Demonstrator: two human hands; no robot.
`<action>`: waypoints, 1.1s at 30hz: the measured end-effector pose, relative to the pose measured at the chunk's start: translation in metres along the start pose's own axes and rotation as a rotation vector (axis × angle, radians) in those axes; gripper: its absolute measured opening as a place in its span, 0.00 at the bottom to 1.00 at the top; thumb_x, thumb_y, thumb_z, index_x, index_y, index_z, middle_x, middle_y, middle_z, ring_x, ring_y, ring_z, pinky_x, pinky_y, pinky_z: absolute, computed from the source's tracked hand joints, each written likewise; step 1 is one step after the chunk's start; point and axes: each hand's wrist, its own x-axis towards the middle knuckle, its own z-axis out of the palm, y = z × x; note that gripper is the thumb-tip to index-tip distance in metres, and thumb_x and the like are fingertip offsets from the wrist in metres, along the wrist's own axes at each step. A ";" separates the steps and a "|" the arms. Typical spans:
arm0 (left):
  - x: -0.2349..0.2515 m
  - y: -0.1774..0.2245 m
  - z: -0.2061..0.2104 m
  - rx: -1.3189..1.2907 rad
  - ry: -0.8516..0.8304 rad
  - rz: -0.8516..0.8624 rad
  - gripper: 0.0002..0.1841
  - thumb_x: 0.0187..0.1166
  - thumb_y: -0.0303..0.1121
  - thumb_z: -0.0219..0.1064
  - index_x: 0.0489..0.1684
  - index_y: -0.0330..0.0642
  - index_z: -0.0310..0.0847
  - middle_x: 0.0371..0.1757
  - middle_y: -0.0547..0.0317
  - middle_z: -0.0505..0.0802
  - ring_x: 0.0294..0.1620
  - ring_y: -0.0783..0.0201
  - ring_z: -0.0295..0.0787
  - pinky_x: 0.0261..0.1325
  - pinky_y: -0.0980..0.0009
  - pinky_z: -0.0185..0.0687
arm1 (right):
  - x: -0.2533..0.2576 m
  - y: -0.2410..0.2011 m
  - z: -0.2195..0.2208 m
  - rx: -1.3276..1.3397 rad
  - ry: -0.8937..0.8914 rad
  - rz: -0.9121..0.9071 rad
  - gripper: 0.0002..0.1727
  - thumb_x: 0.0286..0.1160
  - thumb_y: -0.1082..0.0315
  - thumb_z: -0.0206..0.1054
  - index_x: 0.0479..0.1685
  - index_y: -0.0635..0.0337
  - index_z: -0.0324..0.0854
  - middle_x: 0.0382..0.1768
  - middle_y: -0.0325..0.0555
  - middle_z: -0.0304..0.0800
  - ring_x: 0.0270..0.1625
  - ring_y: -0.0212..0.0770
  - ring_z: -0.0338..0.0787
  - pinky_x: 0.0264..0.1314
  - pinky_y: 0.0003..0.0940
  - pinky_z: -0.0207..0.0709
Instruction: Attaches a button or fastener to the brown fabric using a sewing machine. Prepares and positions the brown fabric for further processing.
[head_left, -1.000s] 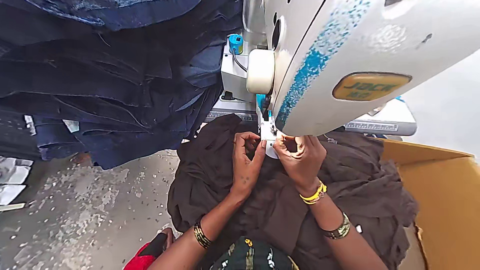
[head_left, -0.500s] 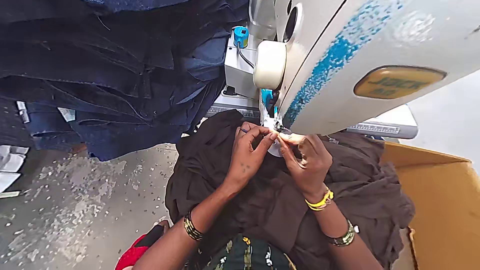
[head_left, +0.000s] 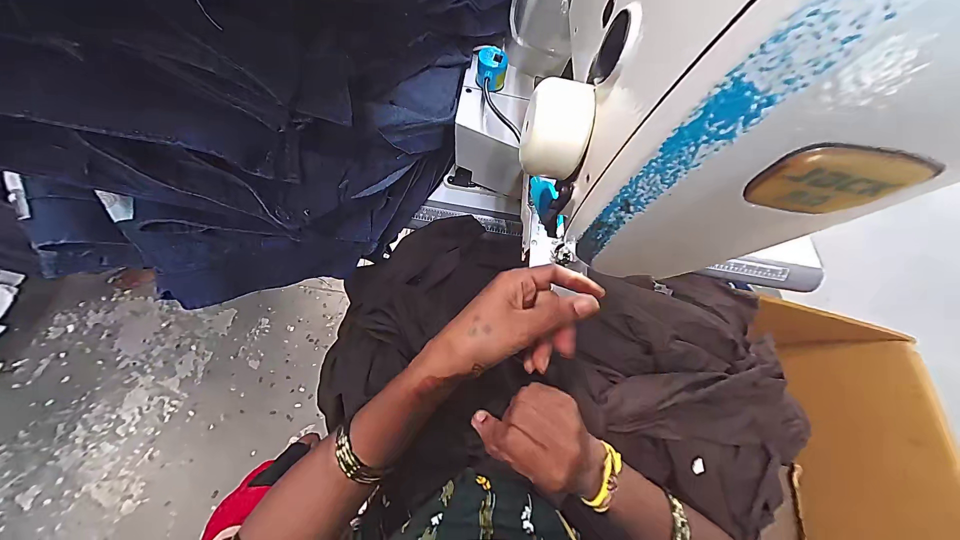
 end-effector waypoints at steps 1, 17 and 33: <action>0.001 -0.004 -0.001 0.028 0.095 0.026 0.08 0.88 0.31 0.60 0.52 0.39 0.84 0.20 0.72 0.85 0.15 0.81 0.76 0.20 0.85 0.75 | 0.003 0.005 -0.004 -0.010 0.049 0.063 0.07 0.83 0.65 0.66 0.38 0.54 0.85 0.22 0.40 0.81 0.26 0.38 0.81 0.34 0.29 0.77; 0.009 -0.032 -0.008 0.432 0.484 0.210 0.11 0.90 0.33 0.58 0.46 0.43 0.89 0.15 0.71 0.83 0.14 0.77 0.80 0.23 0.80 0.81 | 0.064 0.070 -0.024 -0.371 0.321 0.578 0.10 0.56 0.64 0.76 0.29 0.64 0.89 0.28 0.47 0.89 0.32 0.29 0.88 0.37 0.19 0.79; 0.007 -0.034 -0.003 0.467 0.512 0.308 0.12 0.89 0.32 0.58 0.48 0.40 0.90 0.15 0.72 0.83 0.15 0.80 0.79 0.23 0.82 0.80 | 0.058 0.071 -0.022 -0.395 0.365 0.523 0.08 0.62 0.68 0.76 0.27 0.65 0.89 0.28 0.49 0.89 0.35 0.30 0.88 0.41 0.17 0.80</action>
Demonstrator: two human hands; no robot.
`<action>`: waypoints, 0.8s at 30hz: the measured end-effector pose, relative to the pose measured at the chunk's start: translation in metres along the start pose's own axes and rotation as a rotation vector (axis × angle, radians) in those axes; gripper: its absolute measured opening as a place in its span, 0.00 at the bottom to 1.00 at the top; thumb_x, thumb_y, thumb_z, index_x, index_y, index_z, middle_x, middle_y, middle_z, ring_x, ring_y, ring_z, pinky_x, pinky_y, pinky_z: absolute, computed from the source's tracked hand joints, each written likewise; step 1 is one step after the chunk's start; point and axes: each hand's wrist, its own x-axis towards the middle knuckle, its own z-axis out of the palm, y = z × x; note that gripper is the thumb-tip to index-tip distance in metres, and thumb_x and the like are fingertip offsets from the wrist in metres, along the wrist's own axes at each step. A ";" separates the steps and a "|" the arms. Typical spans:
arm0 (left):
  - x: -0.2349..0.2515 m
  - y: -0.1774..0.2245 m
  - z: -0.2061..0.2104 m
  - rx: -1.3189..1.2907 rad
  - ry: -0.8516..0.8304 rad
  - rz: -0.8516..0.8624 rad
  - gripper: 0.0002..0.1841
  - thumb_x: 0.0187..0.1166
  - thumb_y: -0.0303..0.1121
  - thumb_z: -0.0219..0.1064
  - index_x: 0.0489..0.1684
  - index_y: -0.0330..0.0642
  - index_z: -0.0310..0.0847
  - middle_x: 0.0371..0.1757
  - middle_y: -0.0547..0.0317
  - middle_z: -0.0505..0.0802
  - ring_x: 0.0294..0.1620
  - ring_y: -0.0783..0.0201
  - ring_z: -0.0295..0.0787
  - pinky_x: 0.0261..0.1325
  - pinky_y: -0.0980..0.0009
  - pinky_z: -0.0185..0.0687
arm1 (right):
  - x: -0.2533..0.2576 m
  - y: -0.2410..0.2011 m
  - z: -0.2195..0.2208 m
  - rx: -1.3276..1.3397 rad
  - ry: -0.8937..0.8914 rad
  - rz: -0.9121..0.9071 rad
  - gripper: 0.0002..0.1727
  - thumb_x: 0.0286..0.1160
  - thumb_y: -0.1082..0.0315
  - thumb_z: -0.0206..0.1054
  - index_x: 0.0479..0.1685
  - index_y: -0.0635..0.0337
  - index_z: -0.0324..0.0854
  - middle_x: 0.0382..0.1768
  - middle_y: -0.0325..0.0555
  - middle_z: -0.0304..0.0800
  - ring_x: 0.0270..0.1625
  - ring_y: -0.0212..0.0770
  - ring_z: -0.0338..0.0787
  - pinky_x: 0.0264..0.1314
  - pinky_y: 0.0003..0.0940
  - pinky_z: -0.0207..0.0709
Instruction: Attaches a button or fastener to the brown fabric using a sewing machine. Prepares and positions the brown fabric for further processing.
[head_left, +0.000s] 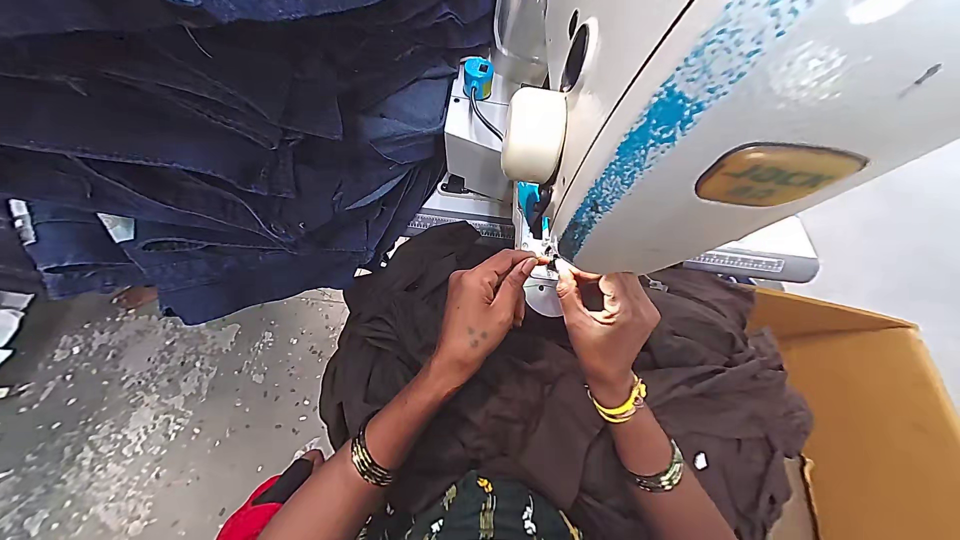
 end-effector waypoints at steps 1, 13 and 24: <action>0.000 0.000 0.000 0.004 0.001 0.001 0.12 0.89 0.32 0.59 0.48 0.40 0.90 0.15 0.72 0.84 0.15 0.80 0.79 0.23 0.83 0.80 | -0.001 0.001 0.000 0.011 0.004 -0.007 0.07 0.62 0.68 0.76 0.27 0.65 0.90 0.29 0.49 0.90 0.35 0.30 0.89 0.42 0.17 0.80; 0.006 0.008 -0.002 -0.118 -0.149 -0.174 0.05 0.86 0.31 0.64 0.46 0.40 0.84 0.14 0.71 0.83 0.13 0.79 0.78 0.20 0.83 0.77 | -0.006 0.012 -0.004 0.133 -0.037 -0.154 0.07 0.71 0.68 0.75 0.33 0.63 0.92 0.33 0.48 0.92 0.42 0.33 0.90 0.50 0.20 0.81; 0.003 0.004 -0.001 -0.125 -0.063 -0.147 0.05 0.87 0.30 0.62 0.47 0.40 0.83 0.14 0.71 0.82 0.12 0.79 0.77 0.19 0.83 0.77 | 0.002 0.004 0.006 -0.016 0.028 -0.066 0.12 0.59 0.63 0.77 0.25 0.65 0.87 0.26 0.49 0.88 0.32 0.31 0.86 0.37 0.18 0.77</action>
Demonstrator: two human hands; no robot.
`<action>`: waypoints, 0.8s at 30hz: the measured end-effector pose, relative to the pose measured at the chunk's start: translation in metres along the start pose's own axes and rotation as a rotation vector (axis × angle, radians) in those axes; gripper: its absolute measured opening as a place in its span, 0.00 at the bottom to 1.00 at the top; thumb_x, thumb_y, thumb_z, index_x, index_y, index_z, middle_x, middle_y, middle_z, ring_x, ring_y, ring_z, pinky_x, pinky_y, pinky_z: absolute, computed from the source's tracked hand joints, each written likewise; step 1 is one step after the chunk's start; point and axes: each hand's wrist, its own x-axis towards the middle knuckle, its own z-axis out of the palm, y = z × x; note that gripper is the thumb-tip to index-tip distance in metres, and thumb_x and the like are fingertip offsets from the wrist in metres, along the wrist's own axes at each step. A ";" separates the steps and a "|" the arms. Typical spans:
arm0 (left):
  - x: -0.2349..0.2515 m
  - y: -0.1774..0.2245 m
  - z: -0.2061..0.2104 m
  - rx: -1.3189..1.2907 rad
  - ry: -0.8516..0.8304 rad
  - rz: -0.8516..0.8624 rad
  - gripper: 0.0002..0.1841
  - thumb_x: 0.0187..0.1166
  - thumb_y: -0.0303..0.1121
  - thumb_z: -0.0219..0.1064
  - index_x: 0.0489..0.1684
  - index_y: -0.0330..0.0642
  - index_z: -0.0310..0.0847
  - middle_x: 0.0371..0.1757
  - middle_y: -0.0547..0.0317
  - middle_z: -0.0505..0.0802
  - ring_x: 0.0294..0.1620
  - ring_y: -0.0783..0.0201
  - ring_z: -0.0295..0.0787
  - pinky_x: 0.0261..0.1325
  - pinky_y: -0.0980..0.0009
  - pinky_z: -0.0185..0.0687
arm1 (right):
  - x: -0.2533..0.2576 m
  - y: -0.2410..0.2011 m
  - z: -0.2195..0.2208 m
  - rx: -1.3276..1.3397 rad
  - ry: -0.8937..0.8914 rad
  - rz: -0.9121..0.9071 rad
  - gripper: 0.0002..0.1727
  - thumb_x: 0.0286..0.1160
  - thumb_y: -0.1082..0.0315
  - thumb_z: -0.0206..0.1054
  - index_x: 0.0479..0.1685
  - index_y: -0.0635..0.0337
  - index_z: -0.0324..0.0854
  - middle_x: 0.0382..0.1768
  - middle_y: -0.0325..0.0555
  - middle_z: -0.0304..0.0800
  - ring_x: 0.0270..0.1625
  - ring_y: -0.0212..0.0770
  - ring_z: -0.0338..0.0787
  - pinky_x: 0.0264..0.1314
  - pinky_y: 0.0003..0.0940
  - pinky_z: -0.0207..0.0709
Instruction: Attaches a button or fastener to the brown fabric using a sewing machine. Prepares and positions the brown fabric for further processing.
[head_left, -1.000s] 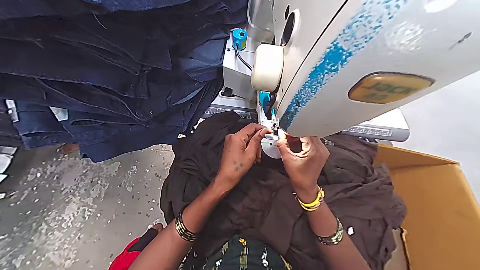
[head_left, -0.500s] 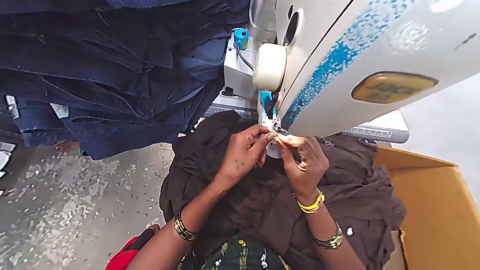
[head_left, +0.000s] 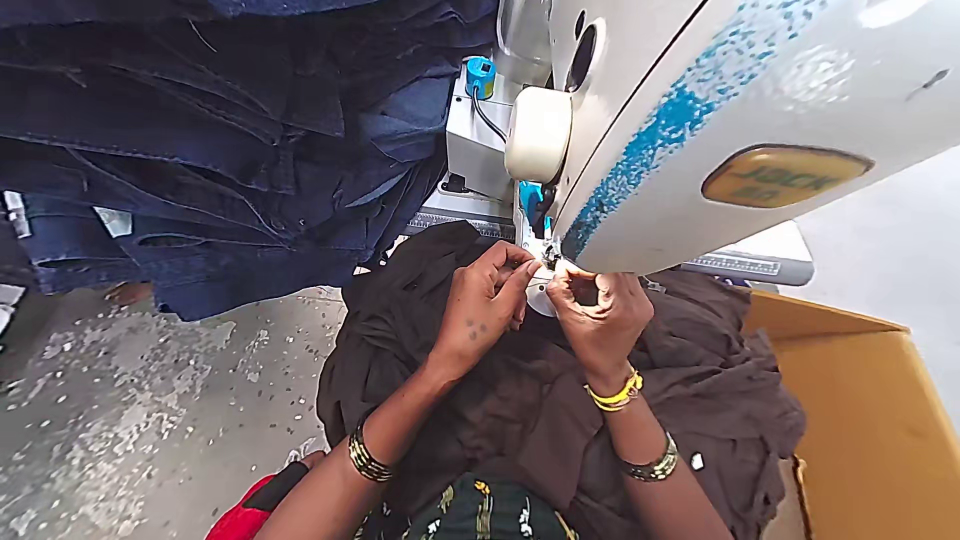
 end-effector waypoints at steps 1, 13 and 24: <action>0.000 0.000 0.000 -0.004 0.001 0.002 0.05 0.87 0.29 0.61 0.46 0.40 0.83 0.13 0.71 0.82 0.12 0.79 0.77 0.19 0.83 0.77 | 0.000 0.000 0.000 -0.002 -0.002 -0.003 0.12 0.59 0.63 0.77 0.25 0.65 0.87 0.27 0.49 0.88 0.32 0.31 0.87 0.37 0.18 0.77; 0.002 -0.001 0.000 -0.016 0.003 0.016 0.05 0.87 0.30 0.62 0.47 0.40 0.83 0.14 0.70 0.82 0.12 0.79 0.77 0.19 0.83 0.77 | 0.001 0.001 0.000 -0.018 -0.023 -0.009 0.13 0.60 0.62 0.77 0.29 0.66 0.88 0.28 0.50 0.89 0.33 0.33 0.87 0.38 0.20 0.78; 0.002 -0.001 0.001 -0.001 0.010 0.044 0.05 0.86 0.30 0.62 0.47 0.41 0.84 0.13 0.70 0.82 0.12 0.79 0.77 0.19 0.83 0.77 | 0.000 0.002 0.000 0.005 -0.008 -0.013 0.13 0.59 0.63 0.77 0.28 0.66 0.88 0.28 0.49 0.88 0.33 0.32 0.87 0.38 0.19 0.78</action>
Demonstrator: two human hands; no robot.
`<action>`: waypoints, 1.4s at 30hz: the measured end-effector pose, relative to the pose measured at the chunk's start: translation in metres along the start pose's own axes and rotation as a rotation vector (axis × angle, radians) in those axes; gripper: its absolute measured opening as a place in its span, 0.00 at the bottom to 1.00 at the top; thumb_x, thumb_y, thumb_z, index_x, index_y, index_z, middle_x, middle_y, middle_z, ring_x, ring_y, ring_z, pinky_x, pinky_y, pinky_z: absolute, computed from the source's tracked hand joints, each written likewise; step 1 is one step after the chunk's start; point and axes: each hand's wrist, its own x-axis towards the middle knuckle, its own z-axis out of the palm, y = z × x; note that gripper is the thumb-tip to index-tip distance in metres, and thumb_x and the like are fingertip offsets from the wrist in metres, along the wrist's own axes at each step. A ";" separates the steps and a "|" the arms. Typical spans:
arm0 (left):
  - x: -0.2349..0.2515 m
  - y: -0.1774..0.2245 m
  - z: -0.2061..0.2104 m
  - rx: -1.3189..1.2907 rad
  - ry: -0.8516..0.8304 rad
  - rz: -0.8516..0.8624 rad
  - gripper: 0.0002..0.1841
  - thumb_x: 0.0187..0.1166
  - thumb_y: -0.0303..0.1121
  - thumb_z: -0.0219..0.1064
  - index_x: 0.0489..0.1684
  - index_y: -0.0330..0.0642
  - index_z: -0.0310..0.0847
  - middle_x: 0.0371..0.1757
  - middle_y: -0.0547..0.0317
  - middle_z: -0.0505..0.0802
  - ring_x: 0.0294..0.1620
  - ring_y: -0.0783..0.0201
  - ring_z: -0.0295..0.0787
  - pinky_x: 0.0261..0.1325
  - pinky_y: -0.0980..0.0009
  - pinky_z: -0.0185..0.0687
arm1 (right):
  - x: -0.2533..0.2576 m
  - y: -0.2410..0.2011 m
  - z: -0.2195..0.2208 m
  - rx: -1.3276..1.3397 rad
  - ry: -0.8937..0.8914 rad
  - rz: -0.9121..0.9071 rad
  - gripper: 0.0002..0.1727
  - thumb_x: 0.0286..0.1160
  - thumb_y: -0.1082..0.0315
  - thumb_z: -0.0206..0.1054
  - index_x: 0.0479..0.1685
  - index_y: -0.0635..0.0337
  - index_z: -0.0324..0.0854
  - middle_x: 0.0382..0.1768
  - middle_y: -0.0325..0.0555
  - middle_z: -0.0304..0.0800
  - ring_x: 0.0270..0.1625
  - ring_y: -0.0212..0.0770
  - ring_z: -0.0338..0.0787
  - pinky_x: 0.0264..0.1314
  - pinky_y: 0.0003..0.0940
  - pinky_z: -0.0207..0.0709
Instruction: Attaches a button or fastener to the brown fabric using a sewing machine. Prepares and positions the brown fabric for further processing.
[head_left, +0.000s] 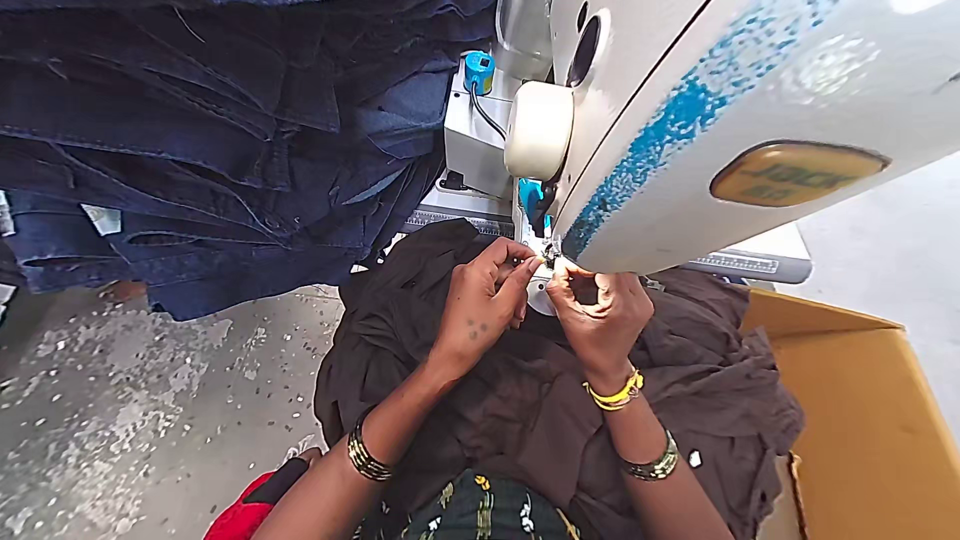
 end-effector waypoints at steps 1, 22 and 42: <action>0.000 0.000 0.000 0.000 0.001 -0.001 0.05 0.86 0.30 0.63 0.47 0.41 0.84 0.13 0.70 0.82 0.12 0.79 0.77 0.19 0.83 0.76 | 0.000 0.000 0.000 -0.002 0.000 -0.003 0.13 0.59 0.63 0.77 0.28 0.66 0.87 0.27 0.49 0.88 0.33 0.32 0.87 0.38 0.19 0.78; -0.002 -0.001 0.002 0.117 0.008 0.131 0.11 0.88 0.31 0.60 0.52 0.38 0.90 0.15 0.72 0.84 0.14 0.82 0.78 0.20 0.85 0.77 | 0.000 -0.001 -0.003 0.005 0.008 0.026 0.07 0.63 0.68 0.78 0.28 0.65 0.92 0.30 0.50 0.92 0.39 0.31 0.89 0.46 0.17 0.78; -0.023 0.009 -0.043 0.435 0.051 0.251 0.20 0.85 0.40 0.66 0.74 0.50 0.80 0.48 0.68 0.95 0.19 0.79 0.77 0.20 0.79 0.75 | 0.009 0.036 -0.054 0.108 -0.136 0.306 0.13 0.83 0.65 0.65 0.46 0.69 0.86 0.42 0.48 0.89 0.39 0.27 0.90 0.41 0.23 0.87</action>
